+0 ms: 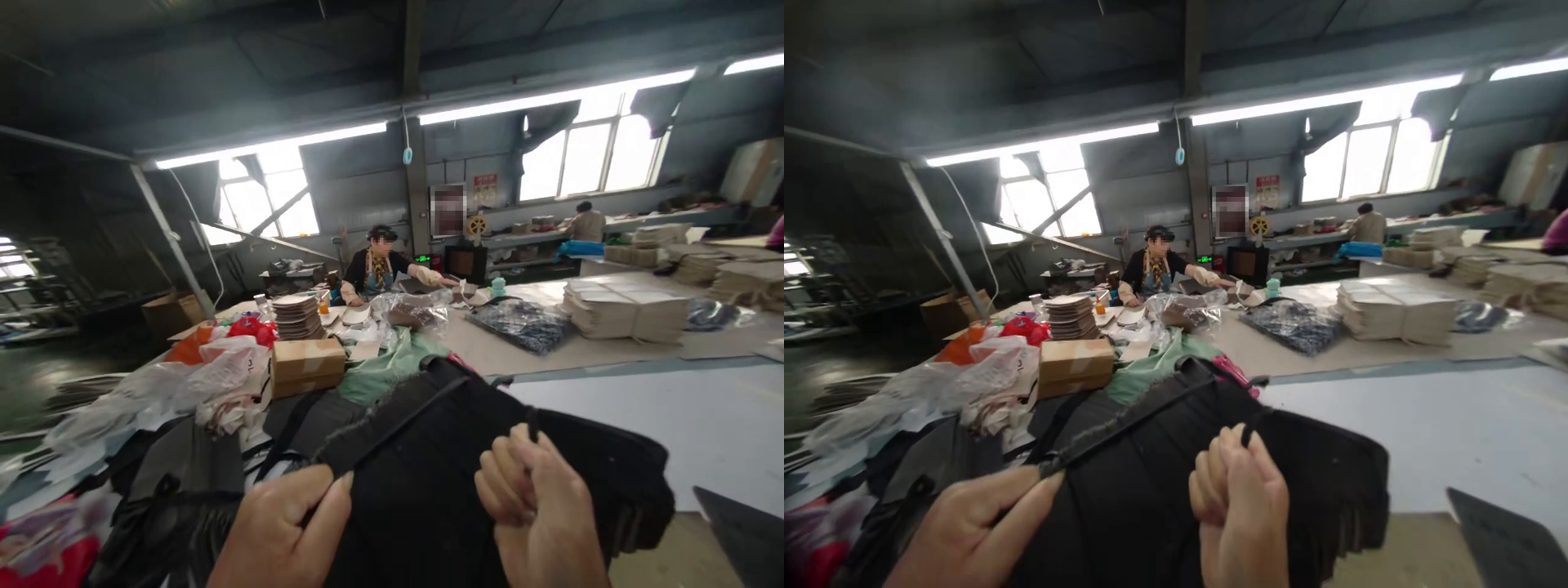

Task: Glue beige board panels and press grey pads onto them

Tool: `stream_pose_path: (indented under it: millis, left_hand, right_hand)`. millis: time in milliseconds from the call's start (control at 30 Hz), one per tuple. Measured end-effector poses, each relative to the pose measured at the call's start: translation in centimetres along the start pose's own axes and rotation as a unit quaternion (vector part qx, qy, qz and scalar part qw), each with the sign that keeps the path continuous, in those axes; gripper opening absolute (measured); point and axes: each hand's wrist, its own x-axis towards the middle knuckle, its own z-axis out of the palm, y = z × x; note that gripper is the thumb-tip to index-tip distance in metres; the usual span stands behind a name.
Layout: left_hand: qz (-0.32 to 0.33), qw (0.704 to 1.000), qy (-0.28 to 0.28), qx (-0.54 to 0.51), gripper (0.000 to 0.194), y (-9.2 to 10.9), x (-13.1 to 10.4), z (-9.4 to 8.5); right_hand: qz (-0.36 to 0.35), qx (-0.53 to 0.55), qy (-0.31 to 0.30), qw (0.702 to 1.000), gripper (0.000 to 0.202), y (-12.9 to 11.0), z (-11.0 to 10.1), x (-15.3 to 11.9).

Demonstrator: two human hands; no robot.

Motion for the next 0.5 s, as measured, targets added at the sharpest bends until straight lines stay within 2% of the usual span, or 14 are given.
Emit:
stream_pose_path:
  millis: [67, 167, 233, 300, 333, 400, 500]
  left_hand:
    - [0.039, 0.999, 0.003, 0.033, 0.041, -0.3, 3.9, 2.8]
    - [0.092, 0.992, -0.031, 0.078, 0.041, -2.9, 8.6, 9.7]
    - [0.114, 0.985, -0.084, 0.103, 0.039, -5.2, 10.5, 15.4]
    - [0.097, 0.981, -0.117, 0.124, 0.039, -7.2, 11.4, 20.4]
    - [0.077, 0.980, -0.122, 0.136, 0.039, -7.8, 11.7, 22.4]
    - [0.034, 0.979, -0.123, 0.157, 0.043, -8.3, 12.2, 24.8]
    - [0.029, 0.974, -0.122, 0.186, 0.043, -8.0, 13.1, 25.4]
  right_hand:
    - [-0.070, 0.020, 0.041, 0.996, 0.038, 1.8, -1.0, 3.2]
    - [-0.132, 0.016, 0.129, 0.983, 0.032, 7.2, -4.3, 7.6]
    - [-0.121, -0.001, 0.189, 0.974, 0.031, 11.2, -7.4, 9.5]
    - [-0.089, -0.016, 0.221, 0.971, 0.032, 14.1, -10.3, 10.5]
    - [-0.079, -0.023, 0.224, 0.971, 0.033, 14.9, -11.4, 10.8]
    - [-0.078, -0.041, 0.220, 0.971, 0.033, 15.4, -12.4, 11.4]
    - [-0.092, -0.069, 0.228, 0.967, 0.031, 15.0, -12.4, 12.1]
